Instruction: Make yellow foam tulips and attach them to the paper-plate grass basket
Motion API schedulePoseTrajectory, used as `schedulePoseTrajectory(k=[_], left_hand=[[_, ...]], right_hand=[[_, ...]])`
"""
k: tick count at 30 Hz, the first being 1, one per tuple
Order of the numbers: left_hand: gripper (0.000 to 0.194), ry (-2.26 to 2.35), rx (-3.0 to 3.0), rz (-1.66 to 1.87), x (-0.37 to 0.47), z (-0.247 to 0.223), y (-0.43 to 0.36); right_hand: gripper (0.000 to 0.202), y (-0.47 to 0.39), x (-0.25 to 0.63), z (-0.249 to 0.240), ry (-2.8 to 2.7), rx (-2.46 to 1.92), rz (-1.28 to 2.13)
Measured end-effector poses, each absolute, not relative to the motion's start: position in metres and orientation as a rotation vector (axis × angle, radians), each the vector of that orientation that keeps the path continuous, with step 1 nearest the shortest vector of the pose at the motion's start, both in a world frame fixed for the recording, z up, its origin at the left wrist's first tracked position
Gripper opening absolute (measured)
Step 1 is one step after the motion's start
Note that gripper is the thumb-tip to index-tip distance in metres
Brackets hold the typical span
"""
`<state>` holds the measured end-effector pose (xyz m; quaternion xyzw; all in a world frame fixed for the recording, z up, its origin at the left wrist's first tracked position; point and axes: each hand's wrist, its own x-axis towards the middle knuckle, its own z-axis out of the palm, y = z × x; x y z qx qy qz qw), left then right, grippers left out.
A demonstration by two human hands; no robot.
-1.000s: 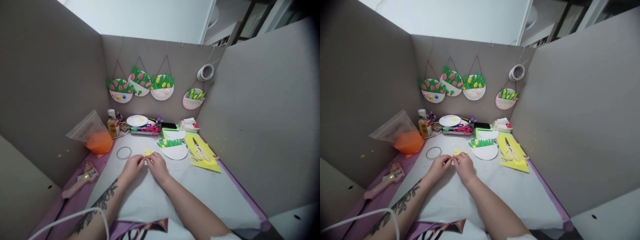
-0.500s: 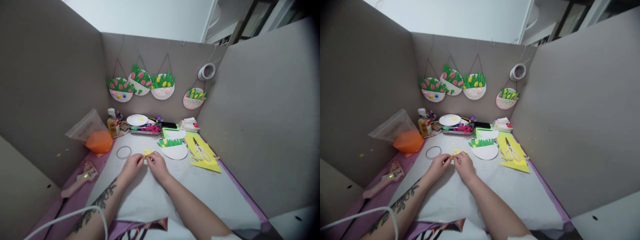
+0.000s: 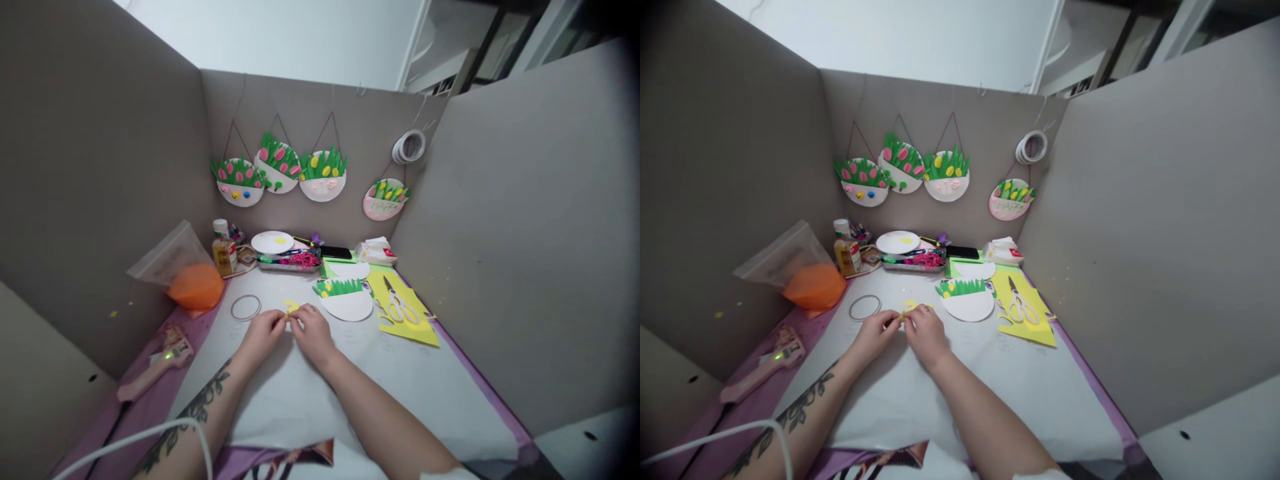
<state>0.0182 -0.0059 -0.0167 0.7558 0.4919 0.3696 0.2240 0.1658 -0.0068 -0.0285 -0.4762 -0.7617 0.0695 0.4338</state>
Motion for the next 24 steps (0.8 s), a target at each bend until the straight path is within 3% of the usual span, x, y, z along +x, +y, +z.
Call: schedulePoseTrajectory(k=[6,14,24], left_hand=[[0.026,1.352,2.021,1.022,0.019,-0.013,-0.008],[0.023,1.432,1.617,1.163,0.010,-0.012,0.001],[0.033,1.334,1.121,1.190,0.006,-0.017,0.007]], right_hand=[[0.016,-0.005,0.165,-0.025,-1.871,-1.193,0.155],[0.014,0.016,0.199,-0.019,-1.318,-1.300,0.238],[0.015,0.045,0.168,-0.034,-1.606,-1.311,0.529]])
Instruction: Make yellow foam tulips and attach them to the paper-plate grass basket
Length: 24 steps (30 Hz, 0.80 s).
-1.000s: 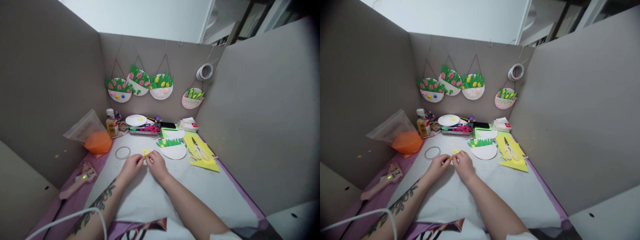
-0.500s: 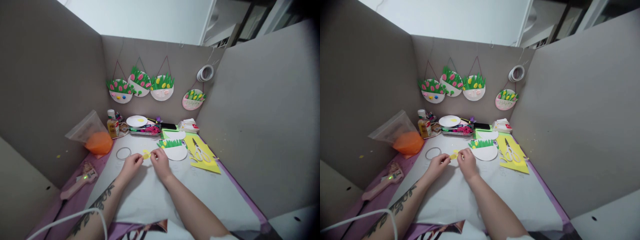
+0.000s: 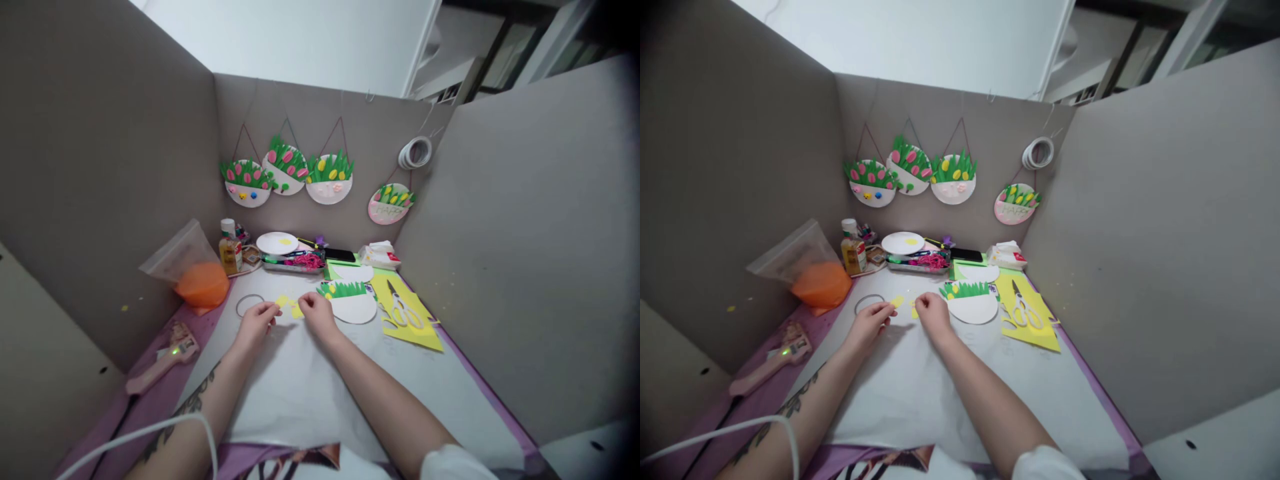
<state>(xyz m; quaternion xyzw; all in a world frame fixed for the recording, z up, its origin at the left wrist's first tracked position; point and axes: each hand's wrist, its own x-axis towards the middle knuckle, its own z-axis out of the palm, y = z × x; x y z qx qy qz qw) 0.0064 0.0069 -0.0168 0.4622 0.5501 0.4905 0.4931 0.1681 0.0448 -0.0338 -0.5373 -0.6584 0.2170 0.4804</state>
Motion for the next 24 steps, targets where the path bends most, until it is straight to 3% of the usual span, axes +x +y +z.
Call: schedulePoseTrajectory(k=[6,11,17,24], left_hand=[[0.031,1.289,1.006,1.231,0.003,-0.019,0.008],[0.027,1.289,0.992,1.231,0.006,-0.023,0.007],[0.022,1.235,1.137,1.179,0.014,-0.021,-0.002],[0.024,1.213,1.443,1.134,0.020,-0.012,-0.007]], right_hand=[[0.046,0.073,0.162,-0.031,-1.639,-1.346,0.515],[0.022,0.029,0.165,-0.023,-1.839,-1.203,0.234],[0.021,-0.012,0.155,-0.019,-2.095,-1.154,-0.003],[0.013,-0.007,0.160,-0.022,-1.872,-1.129,0.118]])
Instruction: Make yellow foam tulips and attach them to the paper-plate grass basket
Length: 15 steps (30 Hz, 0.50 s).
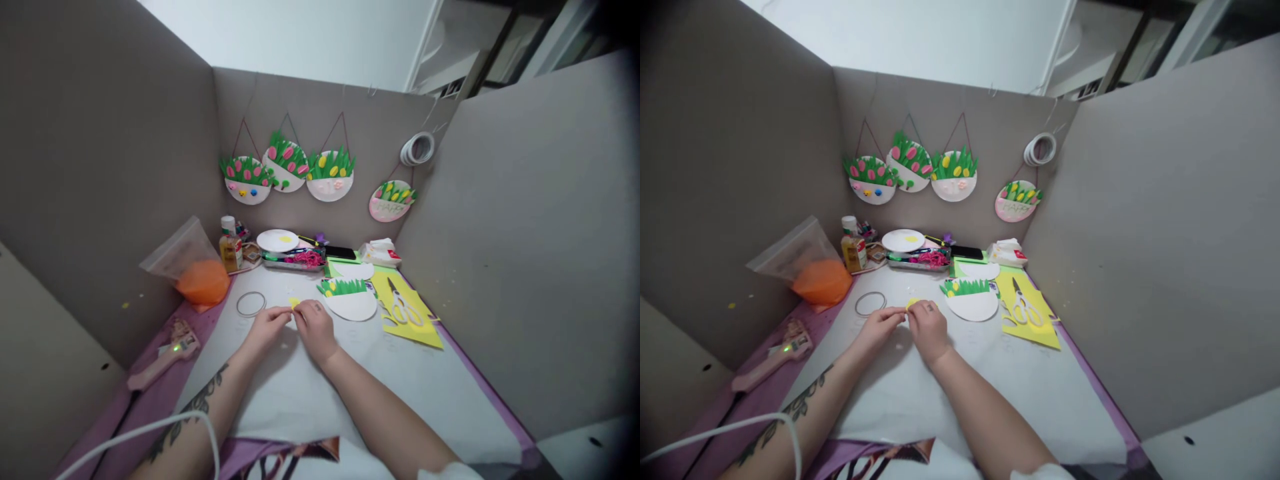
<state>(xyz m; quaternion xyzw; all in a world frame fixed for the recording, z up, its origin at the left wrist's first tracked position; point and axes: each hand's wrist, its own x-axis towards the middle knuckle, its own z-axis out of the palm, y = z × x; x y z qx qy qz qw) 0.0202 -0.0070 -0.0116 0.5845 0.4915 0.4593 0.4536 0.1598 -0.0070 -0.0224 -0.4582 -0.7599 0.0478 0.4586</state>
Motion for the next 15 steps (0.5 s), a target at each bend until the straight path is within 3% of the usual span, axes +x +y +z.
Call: schedulePoseTrajectory(k=[8,15], left_hand=[[0.026,1.423,1.509,1.192,0.019,-0.015,-0.005],[0.019,1.376,1.652,1.221,0.018,-0.011,-0.005]], right_hand=[[0.019,0.012,0.158,-0.028,-1.085,-1.055,1.082],[0.010,0.008,0.162,-0.018,-1.060,-1.066,1.239]])
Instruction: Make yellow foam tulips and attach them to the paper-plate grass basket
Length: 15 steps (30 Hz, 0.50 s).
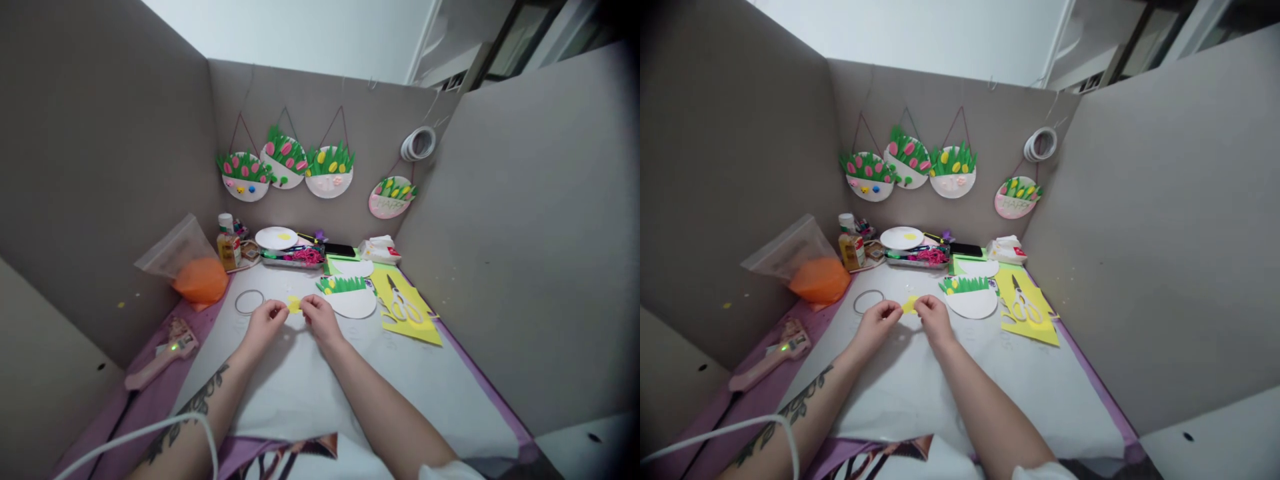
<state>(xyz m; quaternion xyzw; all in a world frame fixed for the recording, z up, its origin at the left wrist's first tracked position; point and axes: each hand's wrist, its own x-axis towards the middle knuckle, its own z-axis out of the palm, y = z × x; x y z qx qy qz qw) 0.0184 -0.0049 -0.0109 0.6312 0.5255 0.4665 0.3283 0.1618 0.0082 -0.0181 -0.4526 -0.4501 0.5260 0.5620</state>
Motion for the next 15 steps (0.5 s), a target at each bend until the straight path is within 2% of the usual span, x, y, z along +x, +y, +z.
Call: schedulePoseTrajectory(k=[7,12,15], left_hand=[[0.021,1.147,1.535,1.072,0.015,-0.004,-0.010],[0.023,1.205,1.469,1.028,0.032,-0.006,-0.011],[0.022,1.190,1.513,1.025,0.050,-0.005,-0.009]], right_hand=[[0.012,0.008,0.185,-0.010,-1.244,-0.989,1.455],[0.011,0.016,0.239,0.008,-1.171,-1.135,1.100],[0.013,0.013,0.264,0.009,-1.187,-1.182,1.076]])
